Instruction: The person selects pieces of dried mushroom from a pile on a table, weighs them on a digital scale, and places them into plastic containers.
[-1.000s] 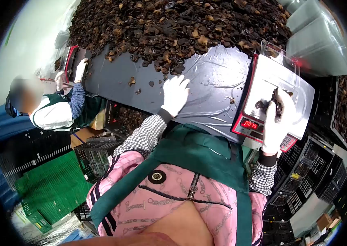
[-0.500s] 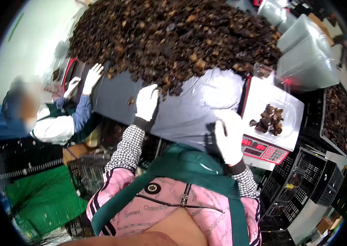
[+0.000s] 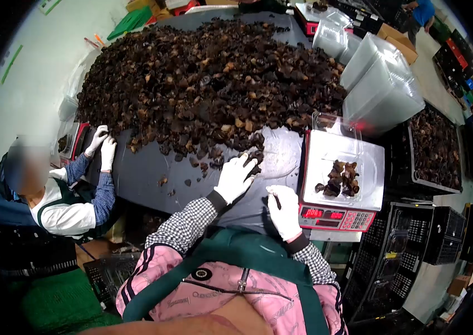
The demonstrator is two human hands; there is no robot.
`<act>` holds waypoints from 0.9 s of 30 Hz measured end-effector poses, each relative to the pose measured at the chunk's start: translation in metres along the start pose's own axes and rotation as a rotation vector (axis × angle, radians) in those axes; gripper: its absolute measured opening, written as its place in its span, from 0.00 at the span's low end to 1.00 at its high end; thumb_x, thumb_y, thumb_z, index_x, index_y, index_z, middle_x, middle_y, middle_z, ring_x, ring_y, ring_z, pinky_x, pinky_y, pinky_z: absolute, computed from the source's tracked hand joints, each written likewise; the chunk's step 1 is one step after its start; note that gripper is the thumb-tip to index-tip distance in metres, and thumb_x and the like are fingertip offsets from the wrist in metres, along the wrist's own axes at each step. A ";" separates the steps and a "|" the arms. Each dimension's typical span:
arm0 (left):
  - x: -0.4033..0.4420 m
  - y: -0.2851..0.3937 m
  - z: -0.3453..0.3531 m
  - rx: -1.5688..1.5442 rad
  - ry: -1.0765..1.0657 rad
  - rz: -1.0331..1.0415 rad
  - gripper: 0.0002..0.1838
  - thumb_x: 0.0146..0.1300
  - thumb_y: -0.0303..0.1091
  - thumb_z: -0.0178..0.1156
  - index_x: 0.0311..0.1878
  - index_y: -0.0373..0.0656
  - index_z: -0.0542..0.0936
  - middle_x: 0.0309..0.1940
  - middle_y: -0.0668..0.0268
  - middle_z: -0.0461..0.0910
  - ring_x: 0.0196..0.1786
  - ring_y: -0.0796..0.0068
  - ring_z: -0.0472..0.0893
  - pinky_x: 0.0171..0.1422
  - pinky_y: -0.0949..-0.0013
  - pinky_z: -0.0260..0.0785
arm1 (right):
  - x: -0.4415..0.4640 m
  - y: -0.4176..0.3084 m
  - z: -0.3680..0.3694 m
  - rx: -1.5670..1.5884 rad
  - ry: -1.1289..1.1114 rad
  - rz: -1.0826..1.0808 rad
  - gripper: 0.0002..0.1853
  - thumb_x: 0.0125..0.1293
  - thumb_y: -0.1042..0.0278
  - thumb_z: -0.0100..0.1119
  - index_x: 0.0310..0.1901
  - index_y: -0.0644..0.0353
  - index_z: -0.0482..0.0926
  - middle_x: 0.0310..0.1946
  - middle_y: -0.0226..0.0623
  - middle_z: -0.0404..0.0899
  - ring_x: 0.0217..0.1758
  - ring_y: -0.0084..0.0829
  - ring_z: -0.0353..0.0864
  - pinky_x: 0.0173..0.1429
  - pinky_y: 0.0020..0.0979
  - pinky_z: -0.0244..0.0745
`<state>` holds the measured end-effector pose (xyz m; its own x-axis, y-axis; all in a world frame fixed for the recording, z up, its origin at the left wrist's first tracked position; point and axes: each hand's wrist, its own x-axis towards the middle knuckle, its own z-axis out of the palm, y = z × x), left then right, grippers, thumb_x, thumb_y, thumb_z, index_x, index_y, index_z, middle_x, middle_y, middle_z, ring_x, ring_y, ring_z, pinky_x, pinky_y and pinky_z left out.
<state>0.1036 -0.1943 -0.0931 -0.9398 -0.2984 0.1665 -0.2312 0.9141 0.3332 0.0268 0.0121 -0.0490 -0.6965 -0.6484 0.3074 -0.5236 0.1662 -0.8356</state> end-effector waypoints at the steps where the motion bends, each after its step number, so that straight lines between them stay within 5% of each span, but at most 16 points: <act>1: -0.012 0.002 -0.007 0.068 0.032 0.026 0.32 0.55 0.39 0.68 0.65 0.50 0.75 0.64 0.54 0.71 0.63 0.53 0.71 0.62 0.51 0.65 | 0.000 0.003 0.002 -0.044 -0.010 -0.035 0.07 0.62 0.78 0.61 0.42 0.61 0.83 0.41 0.41 0.84 0.48 0.42 0.82 0.54 0.39 0.76; 10: -0.072 -0.065 -0.040 0.310 0.365 -0.328 0.25 0.55 0.29 0.64 0.59 0.42 0.78 0.64 0.45 0.72 0.64 0.43 0.72 0.66 0.47 0.67 | -0.020 0.023 0.022 -0.037 -0.131 0.015 0.07 0.59 0.78 0.64 0.40 0.61 0.82 0.41 0.39 0.85 0.47 0.42 0.82 0.54 0.38 0.76; 13: -0.038 -0.060 -0.045 0.101 0.554 -0.151 0.20 0.56 0.23 0.59 0.54 0.42 0.82 0.55 0.50 0.80 0.57 0.50 0.78 0.62 0.53 0.71 | -0.024 0.031 0.027 -0.022 -0.172 0.071 0.10 0.61 0.77 0.63 0.45 0.62 0.82 0.44 0.41 0.85 0.49 0.42 0.83 0.57 0.38 0.76; 16: -0.012 -0.037 -0.020 -0.106 0.323 -0.018 0.15 0.56 0.25 0.61 0.49 0.41 0.83 0.44 0.58 0.84 0.48 0.57 0.81 0.54 0.57 0.73 | -0.029 0.037 0.033 0.083 -0.185 0.218 0.14 0.65 0.76 0.61 0.53 0.63 0.81 0.48 0.42 0.85 0.52 0.38 0.84 0.59 0.35 0.77; 19: 0.009 -0.016 0.005 0.061 0.181 -0.080 0.14 0.59 0.30 0.62 0.48 0.42 0.82 0.38 0.60 0.80 0.42 0.55 0.79 0.48 0.55 0.73 | -0.032 0.043 0.038 0.277 -0.197 0.415 0.17 0.71 0.74 0.57 0.60 0.65 0.78 0.53 0.43 0.84 0.53 0.27 0.84 0.61 0.28 0.76; 20: 0.013 -0.017 0.020 0.058 0.062 -0.173 0.12 0.61 0.34 0.62 0.47 0.44 0.83 0.39 0.61 0.80 0.43 0.56 0.79 0.49 0.57 0.73 | -0.034 0.045 0.038 0.306 -0.185 0.446 0.17 0.71 0.74 0.57 0.60 0.65 0.78 0.53 0.42 0.84 0.53 0.27 0.84 0.61 0.28 0.76; 23: 0.017 -0.002 0.014 -0.245 0.031 -0.028 0.10 0.66 0.39 0.60 0.44 0.47 0.83 0.38 0.61 0.79 0.44 0.60 0.80 0.50 0.60 0.74 | -0.043 0.056 0.038 0.342 -0.170 0.536 0.17 0.73 0.72 0.56 0.60 0.65 0.77 0.52 0.41 0.85 0.52 0.27 0.85 0.59 0.28 0.77; 27: 0.069 -0.002 0.002 0.011 0.183 0.014 0.20 0.59 0.27 0.59 0.56 0.45 0.80 0.49 0.57 0.80 0.46 0.55 0.78 0.51 0.59 0.74 | -0.051 0.070 0.042 0.391 -0.132 0.580 0.17 0.73 0.70 0.57 0.60 0.65 0.78 0.51 0.42 0.85 0.50 0.27 0.85 0.58 0.28 0.77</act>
<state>0.0391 -0.2160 -0.0843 -0.8818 -0.3297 0.3373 -0.2220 0.9211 0.3199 0.0464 0.0256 -0.1420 -0.7315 -0.6246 -0.2734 0.1451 0.2492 -0.9575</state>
